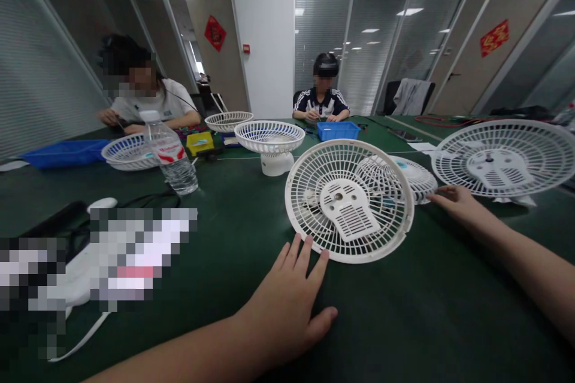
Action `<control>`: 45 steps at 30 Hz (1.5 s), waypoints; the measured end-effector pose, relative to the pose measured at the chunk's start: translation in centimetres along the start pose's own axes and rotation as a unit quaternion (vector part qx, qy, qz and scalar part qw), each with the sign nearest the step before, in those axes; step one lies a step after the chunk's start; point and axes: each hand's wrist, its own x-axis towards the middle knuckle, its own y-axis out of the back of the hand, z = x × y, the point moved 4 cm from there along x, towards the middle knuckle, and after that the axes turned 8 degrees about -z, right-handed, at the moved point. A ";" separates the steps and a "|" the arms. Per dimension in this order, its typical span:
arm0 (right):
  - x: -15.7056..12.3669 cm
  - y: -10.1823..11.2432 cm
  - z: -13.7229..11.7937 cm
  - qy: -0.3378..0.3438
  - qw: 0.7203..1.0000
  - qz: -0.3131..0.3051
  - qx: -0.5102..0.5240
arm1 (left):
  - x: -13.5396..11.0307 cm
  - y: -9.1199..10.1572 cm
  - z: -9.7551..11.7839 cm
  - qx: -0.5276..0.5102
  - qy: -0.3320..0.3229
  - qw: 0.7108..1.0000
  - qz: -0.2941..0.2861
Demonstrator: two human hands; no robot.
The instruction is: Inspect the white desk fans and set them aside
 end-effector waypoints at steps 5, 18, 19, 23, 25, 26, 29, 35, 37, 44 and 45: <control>-0.1 -1.7 -0.9 0.038 0.999 -0.008 -0.036 | -0.2 -0.2 -0.3 -0.003 -0.012 1.000 0.008; 0.0 -1.5 -1.0 0.032 0.989 -0.043 -0.136 | -0.2 0.1 0.0 -0.002 -0.007 1.000 -0.001; 0.1 -1.5 -0.9 0.025 0.988 -0.046 -0.146 | -0.2 0.1 0.0 -0.002 -0.007 1.000 -0.001; 0.6 -1.5 -0.6 0.021 0.986 -0.034 -0.164 | -0.2 0.0 -0.2 -0.003 -0.011 1.000 0.002; 0.6 -1.4 -0.6 0.019 0.986 -0.027 -0.161 | -0.2 0.0 -0.2 0.001 -0.011 1.000 0.000; 0.5 -1.4 -0.6 0.015 0.987 -0.025 -0.158 | -0.2 0.0 -0.2 0.004 -0.012 1.000 0.000; 0.2 -1.1 -0.8 0.005 0.988 -0.020 -0.151 | -0.1 0.0 -0.2 0.013 -0.017 1.000 0.004; -0.4 -0.9 -1.3 -0.005 0.989 -0.023 -0.145 | 0.0 0.7 -0.3 0.018 -0.014 0.999 0.025; -0.4 -1.0 -1.3 -0.005 0.990 -0.021 -0.143 | 0.0 1.0 -0.3 0.023 -0.015 0.999 0.030; 0.2 -0.8 -1.2 -0.016 0.991 -0.024 -0.134 | -0.1 0.9 -0.5 0.025 -0.016 0.999 0.045; 0.2 -0.8 -1.1 -0.019 0.991 -0.024 -0.133 | -0.1 0.8 -0.4 0.027 -0.017 0.998 0.047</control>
